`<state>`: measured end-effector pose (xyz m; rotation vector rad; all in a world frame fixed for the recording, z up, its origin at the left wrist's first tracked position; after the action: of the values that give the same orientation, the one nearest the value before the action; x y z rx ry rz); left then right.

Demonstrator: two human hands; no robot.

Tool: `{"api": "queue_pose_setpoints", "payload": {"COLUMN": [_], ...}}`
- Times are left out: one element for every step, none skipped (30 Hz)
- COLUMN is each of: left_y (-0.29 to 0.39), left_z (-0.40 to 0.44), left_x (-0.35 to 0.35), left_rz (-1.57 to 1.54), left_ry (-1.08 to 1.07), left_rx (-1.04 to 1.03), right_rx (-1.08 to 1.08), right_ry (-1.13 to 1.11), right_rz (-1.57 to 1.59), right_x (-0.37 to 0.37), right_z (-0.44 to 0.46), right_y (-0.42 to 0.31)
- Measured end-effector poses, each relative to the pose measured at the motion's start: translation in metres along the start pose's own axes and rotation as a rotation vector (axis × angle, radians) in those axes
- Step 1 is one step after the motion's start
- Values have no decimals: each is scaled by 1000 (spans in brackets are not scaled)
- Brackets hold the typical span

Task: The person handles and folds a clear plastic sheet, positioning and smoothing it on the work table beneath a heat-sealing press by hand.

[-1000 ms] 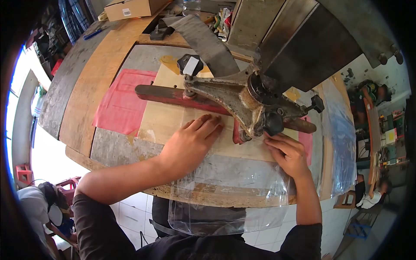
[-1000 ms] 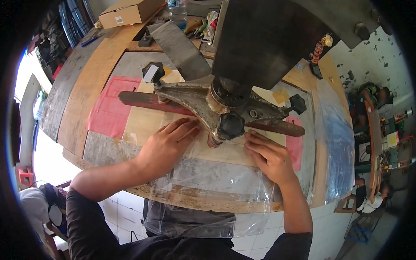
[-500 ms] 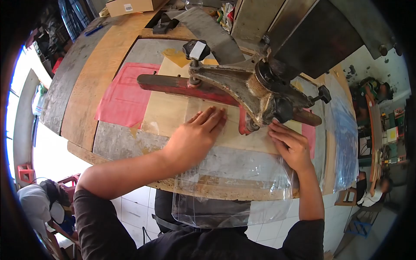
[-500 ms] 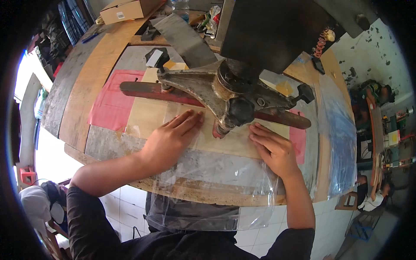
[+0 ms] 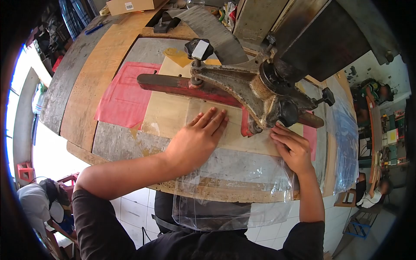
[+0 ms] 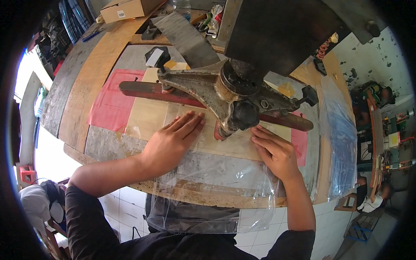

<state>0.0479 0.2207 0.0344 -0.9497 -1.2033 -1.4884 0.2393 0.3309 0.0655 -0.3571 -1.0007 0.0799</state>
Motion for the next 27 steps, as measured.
{"api": "queue_pose_setpoints", "payload": {"left_y": [0,0,-1,-1,-1,-1,-1,-1,-1,-1,-1,-1,-1,-1,-1,-1,-2,-2,-2,-2,-2,-2,-2,-2,-1,0,0], "left_z": [0,0,0,0,0,0,0,1,1,1,1,1,1,1,1,2,2,2,3,3,3,2,3,3,3,2,2], "left_x": [0,0,0,0,0,0,0,1,1,2,2,2,2,2,1,1,1,2,2,2,2,2,2,2,3,3,3], "left_rz": [-3,-5,-4,-13,-22,-21,-23,-24,-24,-29,-33,-33,-31,-30,-29,-37,-44,-43,-39,-35,-34,-28,-21,-19,-6,7,8], "left_ry": [1,2,2,2,1,1,1,2,1,4,7,8,12,15,15,14,13,14,12,10,11,6,3,4,12,20,20], "left_rx": [0,0,1,0,0,0,0,0,0,0,-1,-1,-2,-3,-3,-2,-1,0,-1,-1,-1,-2,-3,-3,-13,-24,-24], "right_rx": [-1,-2,-1,-3,-5,-5,-5,-6,-7,-6,-6,-6,-11,-15,-15,-14,-13,-13,-18,-23,-22,-23,-25,-23,-20,-17,-17], "right_ry": [1,1,2,6,10,10,11,13,13,16,19,19,17,15,15,16,16,17,19,21,22,21,21,22,18,13,14], "right_rz": [2,4,4,8,12,13,8,3,3,-1,-5,-6,-7,-9,-9,-9,-8,-8,-2,3,4,-1,-6,-6,-3,1,1], "right_x": [0,0,0,0,0,0,1,1,1,1,1,1,2,2,2,2,2,2,2,2,1,1,2,2,2,1,1], "right_z": [0,0,0,0,0,0,0,1,1,1,1,2,2,2,2,2,2,2,2,2,2,2,2,1,0,-1,0], "right_y": [0,0,0,0,1,0,0,0,0,0,0,-1,-2,-2,-1,-1,-1,-1,-1,-1,-1,-1,-1,0,1,2,1]}}
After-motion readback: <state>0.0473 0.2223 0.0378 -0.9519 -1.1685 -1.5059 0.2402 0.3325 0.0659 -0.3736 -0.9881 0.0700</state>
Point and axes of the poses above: each hand's wrist, its own z-axis towards the middle knuckle, its own x-axis out of the back of the hand, y = z × x, the point moved 10 cm from there along z, towards the middle knuckle, and after that the axes turned 13 degrees about x, right-handed, at the moved point
